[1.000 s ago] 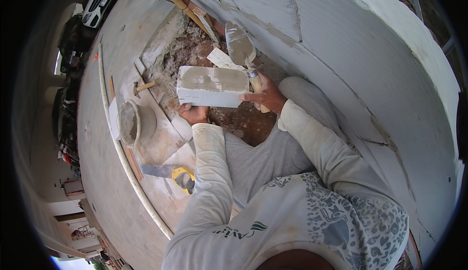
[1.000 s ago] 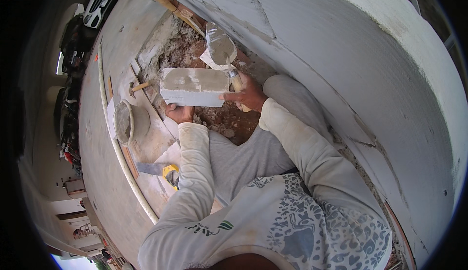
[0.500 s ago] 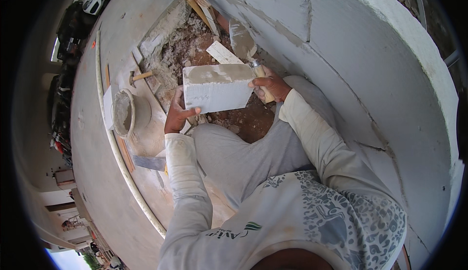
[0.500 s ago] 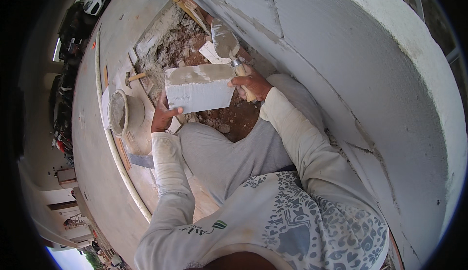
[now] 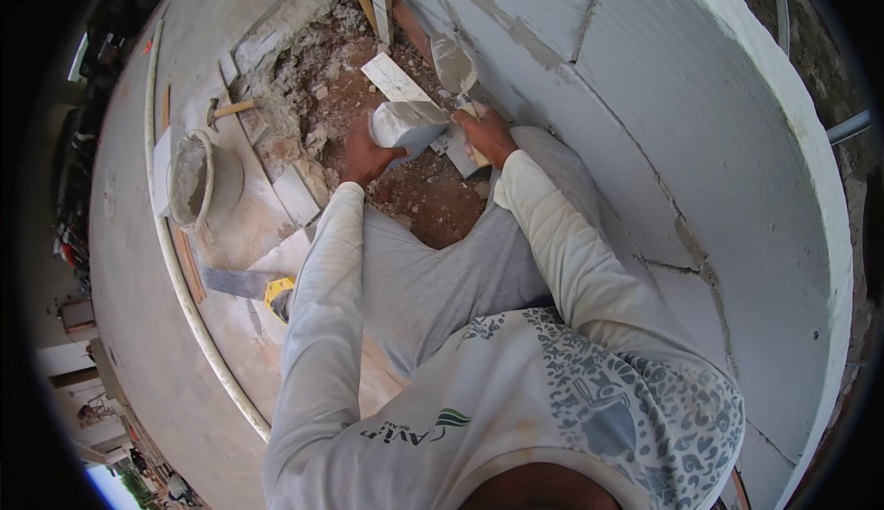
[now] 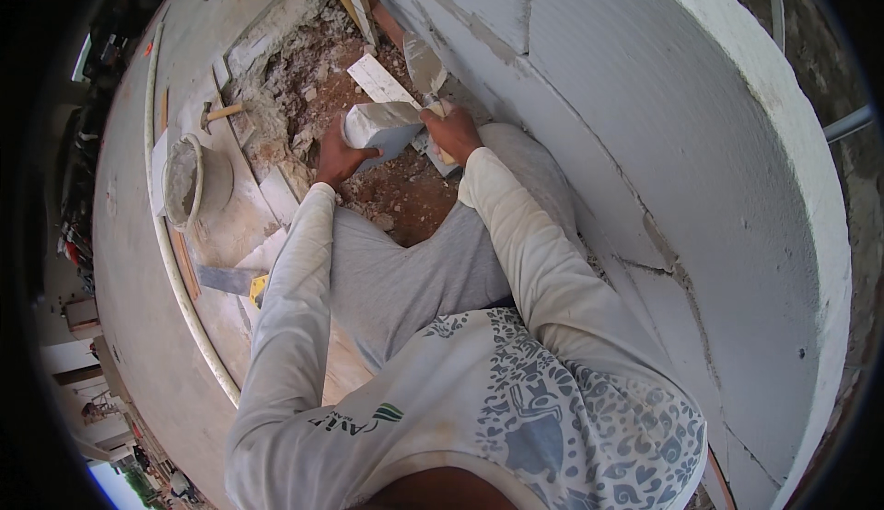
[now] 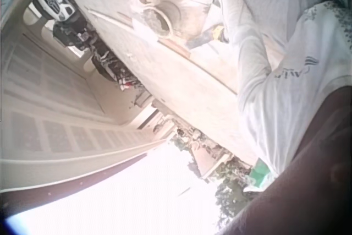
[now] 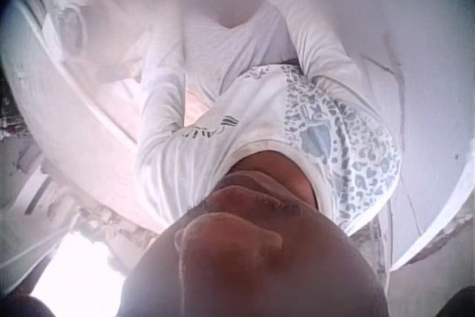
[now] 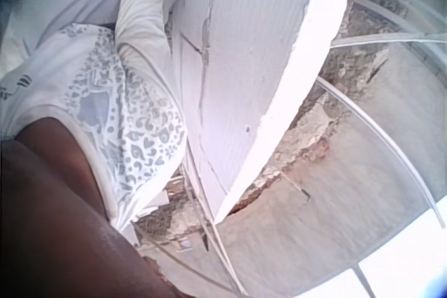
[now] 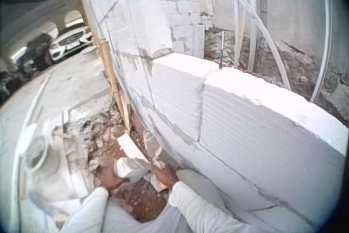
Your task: The person uses a hammer to adjust a white block on a wall, then measures a block with a tape measure. They pick up a smaller block, apply mortar to it with a trowel, and place it into a gap at the base of the wall, pressing it into position.
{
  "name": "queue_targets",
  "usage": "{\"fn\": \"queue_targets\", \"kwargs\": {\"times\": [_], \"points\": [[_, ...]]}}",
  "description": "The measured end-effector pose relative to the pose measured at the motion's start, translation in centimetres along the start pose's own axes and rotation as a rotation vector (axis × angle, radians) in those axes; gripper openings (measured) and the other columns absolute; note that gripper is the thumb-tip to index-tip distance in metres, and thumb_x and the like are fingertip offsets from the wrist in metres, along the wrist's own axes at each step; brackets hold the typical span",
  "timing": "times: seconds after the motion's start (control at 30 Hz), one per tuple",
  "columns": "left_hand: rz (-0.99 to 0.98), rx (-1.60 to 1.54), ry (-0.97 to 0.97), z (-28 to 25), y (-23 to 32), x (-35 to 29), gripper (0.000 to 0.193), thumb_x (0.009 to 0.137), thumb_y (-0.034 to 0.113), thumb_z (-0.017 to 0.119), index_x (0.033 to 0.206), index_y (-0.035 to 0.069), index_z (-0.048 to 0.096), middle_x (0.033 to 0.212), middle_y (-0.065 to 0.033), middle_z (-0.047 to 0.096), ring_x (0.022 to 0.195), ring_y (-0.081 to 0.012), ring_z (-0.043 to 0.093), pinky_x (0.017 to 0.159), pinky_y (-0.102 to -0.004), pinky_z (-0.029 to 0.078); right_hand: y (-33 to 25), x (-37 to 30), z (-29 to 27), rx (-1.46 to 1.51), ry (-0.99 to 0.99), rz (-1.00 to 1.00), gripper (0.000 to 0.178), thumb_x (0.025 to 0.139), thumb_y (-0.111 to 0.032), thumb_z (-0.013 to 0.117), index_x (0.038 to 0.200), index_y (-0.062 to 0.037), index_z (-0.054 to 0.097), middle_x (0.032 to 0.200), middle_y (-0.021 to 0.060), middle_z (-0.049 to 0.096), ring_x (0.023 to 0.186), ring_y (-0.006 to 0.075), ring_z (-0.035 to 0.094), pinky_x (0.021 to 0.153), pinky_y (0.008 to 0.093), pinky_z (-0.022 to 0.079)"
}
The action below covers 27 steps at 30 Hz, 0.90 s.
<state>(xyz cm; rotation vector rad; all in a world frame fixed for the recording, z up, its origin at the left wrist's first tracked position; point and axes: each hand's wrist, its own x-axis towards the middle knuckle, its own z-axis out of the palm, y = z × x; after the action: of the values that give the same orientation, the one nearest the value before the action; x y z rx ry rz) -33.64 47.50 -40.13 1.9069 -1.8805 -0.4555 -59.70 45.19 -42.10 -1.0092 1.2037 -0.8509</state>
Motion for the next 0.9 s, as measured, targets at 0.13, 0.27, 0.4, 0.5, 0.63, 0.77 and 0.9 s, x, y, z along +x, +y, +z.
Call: {"fn": "queue_targets", "kwargs": {"times": [0.13, 0.27, 0.4, 0.5, 0.63, 0.77, 0.9], "points": [[0.136, 0.035, -0.045, 2.6, 0.4, 0.9, 0.094, 0.056, 0.028, 0.096, 0.137, 0.004, 0.054, 0.127, -0.0226, 0.065, 0.121, -0.0419, 0.06, 0.104, -0.048, 0.048, 2.6, -0.4, 0.9, -0.404, 0.13, -0.269, 0.045, 0.094, -0.027, 0.064, 0.125, 0.0032, 0.055, 0.09, 0.0247, 0.07, 0.079, 0.0432, 0.069, 0.074, 0.049, 0.056], [0.113, 0.023, -0.049, 3.3, 1.2, 0.7, 0.086, 0.058, 0.024, 0.094, 0.134, 0.009, 0.057, 0.125, -0.0205, 0.067, 0.12, -0.0408, 0.061, 0.103, -0.0484, 0.049, 4.2, -4.3, 3.3, -0.548, 0.086, -0.233, 0.055, 0.1, -0.034, 0.059, 0.135, 0.0051, 0.044, 0.107, 0.0365, 0.066, 0.102, 0.0529, 0.065, 0.089, 0.0554, 0.051], [-0.003, -0.007, -0.044, 3.3, 2.5, 0.3, 0.087, 0.059, 0.023, 0.094, 0.136, 0.008, 0.055, 0.129, -0.0196, 0.065, 0.121, -0.0386, 0.061, 0.104, -0.0478, 0.049, 4.0, -5.1, 4.1, -0.606, 0.072, -0.218, 0.05, 0.103, -0.036, 0.055, 0.132, 0.0036, 0.043, 0.09, 0.0352, 0.068, 0.086, 0.0544, 0.066, 0.077, 0.0589, 0.052], [-0.094, -0.062, -0.096, 3.0, 2.0, 0.3, 0.09, 0.06, 0.023, 0.093, 0.139, 0.007, 0.053, 0.132, -0.0191, 0.064, 0.123, -0.0373, 0.061, 0.105, -0.0472, 0.048, 3.3, -5.6, 4.5, -0.595, 0.09, -0.307, 0.046, 0.104, -0.035, 0.054, 0.129, 0.0029, 0.045, 0.086, 0.034, 0.068, 0.082, 0.0545, 0.066, 0.072, 0.0594, 0.052], [-0.032, -0.033, -0.045, 4.3, 0.9, 0.7, 0.094, 0.061, 0.027, 0.092, 0.142, 0.006, 0.05, 0.136, -0.019, 0.062, 0.127, -0.0379, 0.058, 0.108, -0.049, 0.043, 3.4, -4.8, 4.6, -0.772, 0.059, -0.261, 0.044, 0.105, -0.037, 0.051, 0.124, 0.0026, 0.047, 0.088, 0.0333, 0.069, 0.084, 0.0523, 0.068, 0.074, 0.0598, 0.053], [-0.06, -0.029, -0.022, 5.7, -1.3, 1.0, 0.096, 0.062, 0.03, 0.092, 0.144, 0.005, 0.047, 0.137, -0.019, 0.06, 0.128, -0.0395, 0.056, 0.109, -0.0513, 0.04, 1.7, -4.2, 4.9, -0.683, 0.087, -0.311, 0.045, 0.105, -0.037, 0.05, 0.124, 0.0036, 0.047, 0.089, 0.0341, 0.068, 0.085, 0.0531, 0.067, 0.076, 0.0605, 0.052], [-0.014, -0.037, -0.032, 6.1, -0.7, 1.1, 0.098, 0.064, 0.03, 0.091, 0.146, 0.006, 0.045, 0.138, -0.0193, 0.059, 0.128, -0.0418, 0.054, 0.11, -0.0544, 0.038, 2.0, -4.4, 4.9, -0.704, 0.065, -0.303, 0.046, 0.105, -0.038, 0.05, 0.124, 0.0037, 0.047, 0.088, 0.0349, 0.068, 0.085, 0.0541, 0.066, 0.077, 0.0615, 0.051]]}}
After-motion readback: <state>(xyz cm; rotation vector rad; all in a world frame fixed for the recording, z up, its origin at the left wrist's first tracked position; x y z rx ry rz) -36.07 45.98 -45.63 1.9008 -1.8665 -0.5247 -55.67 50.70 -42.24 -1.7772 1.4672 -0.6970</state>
